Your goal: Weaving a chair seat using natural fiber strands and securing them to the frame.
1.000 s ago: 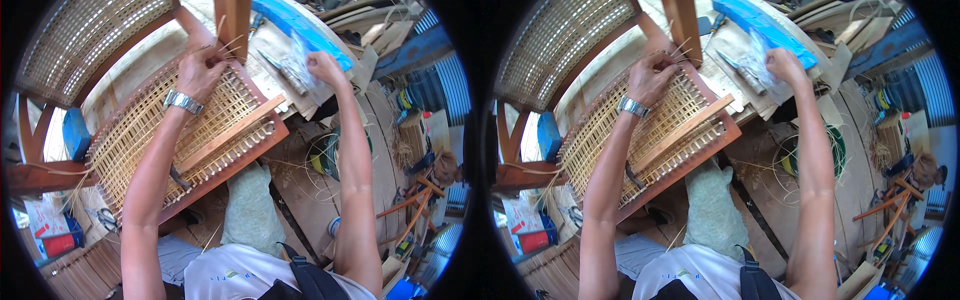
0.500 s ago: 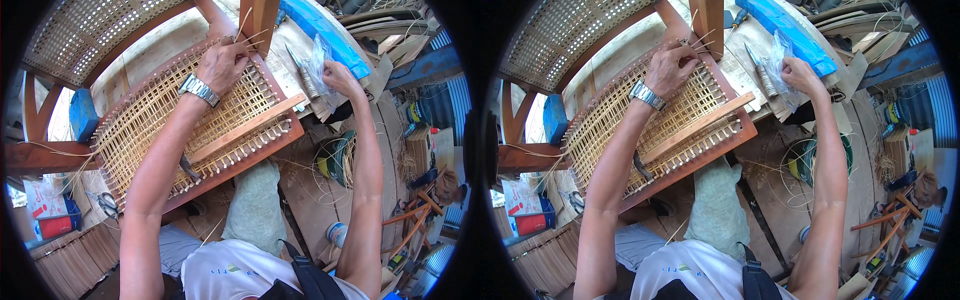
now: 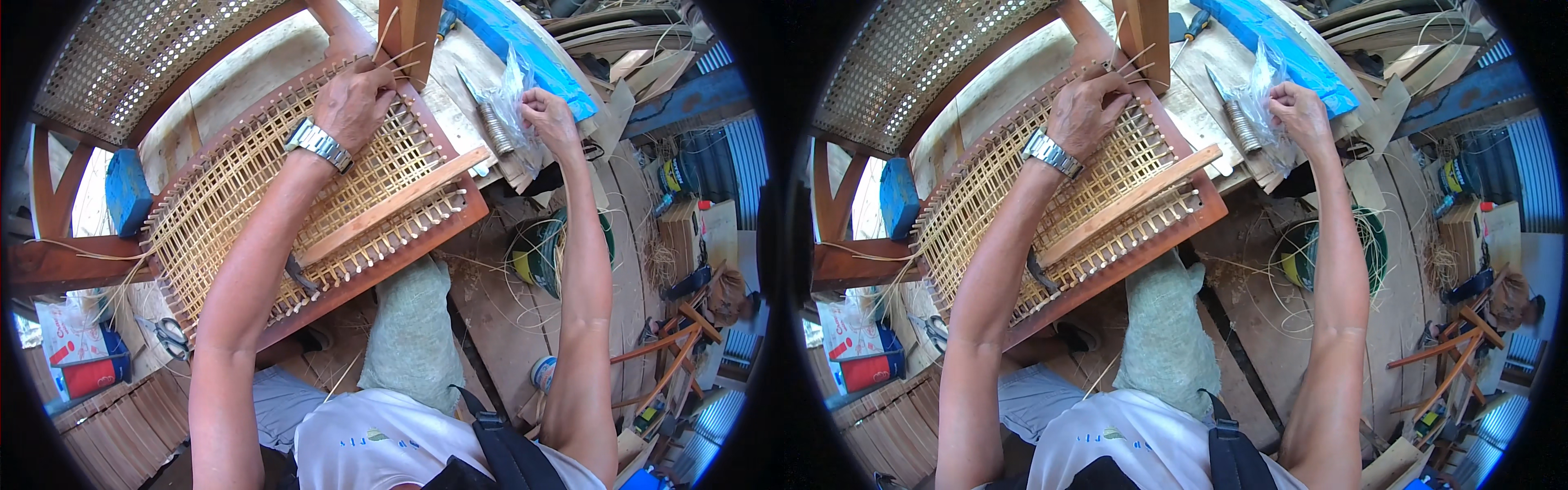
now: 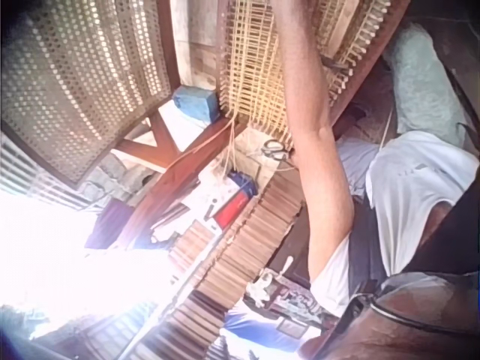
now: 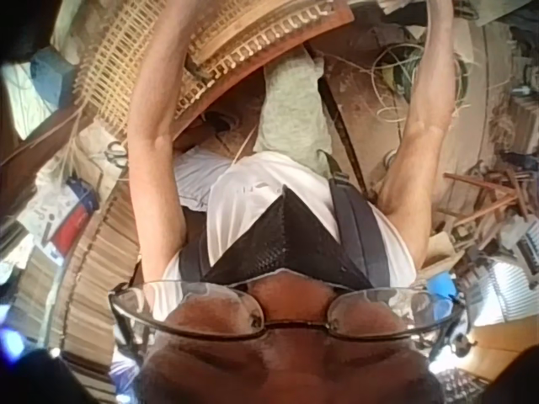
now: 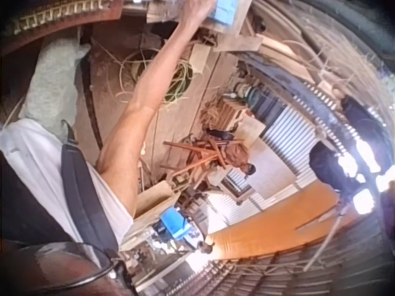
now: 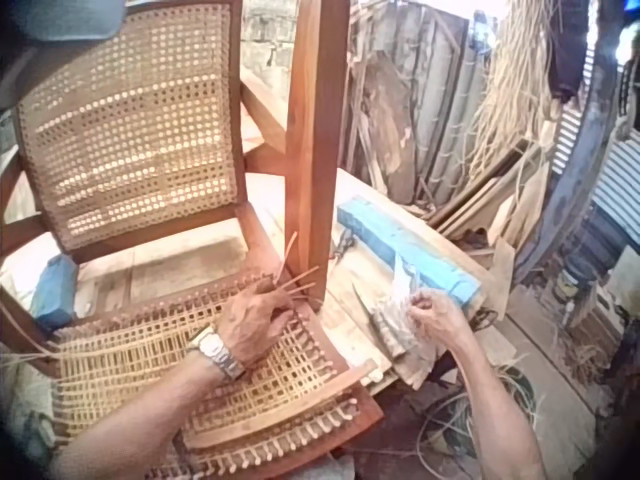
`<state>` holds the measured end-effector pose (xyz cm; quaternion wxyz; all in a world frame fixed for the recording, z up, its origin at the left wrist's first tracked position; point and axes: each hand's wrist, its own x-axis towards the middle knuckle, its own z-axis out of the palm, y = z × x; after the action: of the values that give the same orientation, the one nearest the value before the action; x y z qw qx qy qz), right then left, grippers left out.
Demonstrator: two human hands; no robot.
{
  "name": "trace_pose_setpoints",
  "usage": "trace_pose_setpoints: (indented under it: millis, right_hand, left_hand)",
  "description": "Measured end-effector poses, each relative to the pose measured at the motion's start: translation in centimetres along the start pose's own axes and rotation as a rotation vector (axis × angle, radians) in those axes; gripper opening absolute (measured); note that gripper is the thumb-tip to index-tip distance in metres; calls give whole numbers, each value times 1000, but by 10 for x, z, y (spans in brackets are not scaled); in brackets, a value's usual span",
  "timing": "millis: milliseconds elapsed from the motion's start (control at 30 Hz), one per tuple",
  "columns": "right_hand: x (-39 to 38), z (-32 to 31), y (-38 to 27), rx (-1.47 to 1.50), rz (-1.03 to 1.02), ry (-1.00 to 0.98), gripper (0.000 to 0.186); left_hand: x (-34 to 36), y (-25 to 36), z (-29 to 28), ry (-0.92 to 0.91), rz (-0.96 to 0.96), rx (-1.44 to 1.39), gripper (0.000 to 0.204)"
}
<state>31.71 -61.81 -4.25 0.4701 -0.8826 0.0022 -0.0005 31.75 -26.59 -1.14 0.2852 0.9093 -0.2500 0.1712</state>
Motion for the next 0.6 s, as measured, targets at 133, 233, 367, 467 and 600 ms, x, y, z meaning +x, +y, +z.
trace_pose_setpoints:
  millis: [133, 233, 367, 467, 600]
  right_hand:
    - [-3, -2, -16, 17, 12, 63, 16]
    - [-6, 0, -20, 144, -4, 126, 20]
    - [-4, -1, -16, 206, -93, 207, 23]
    - [1, 6, -17, 144, -109, 194, 23]
    - [8, 15, -14, 221, -1, 293, 27]
  left_hand:
    - [-4, -2, -4, -41, -34, -37, 18]
    - [-5, 3, -9, -20, -55, -48, 19]
    - [2, 4, -7, -55, -127, -74, 23]
    - [3, 0, -9, -12, 8, -22, 23]
    - [6, 2, -8, -32, -96, 31, 22]
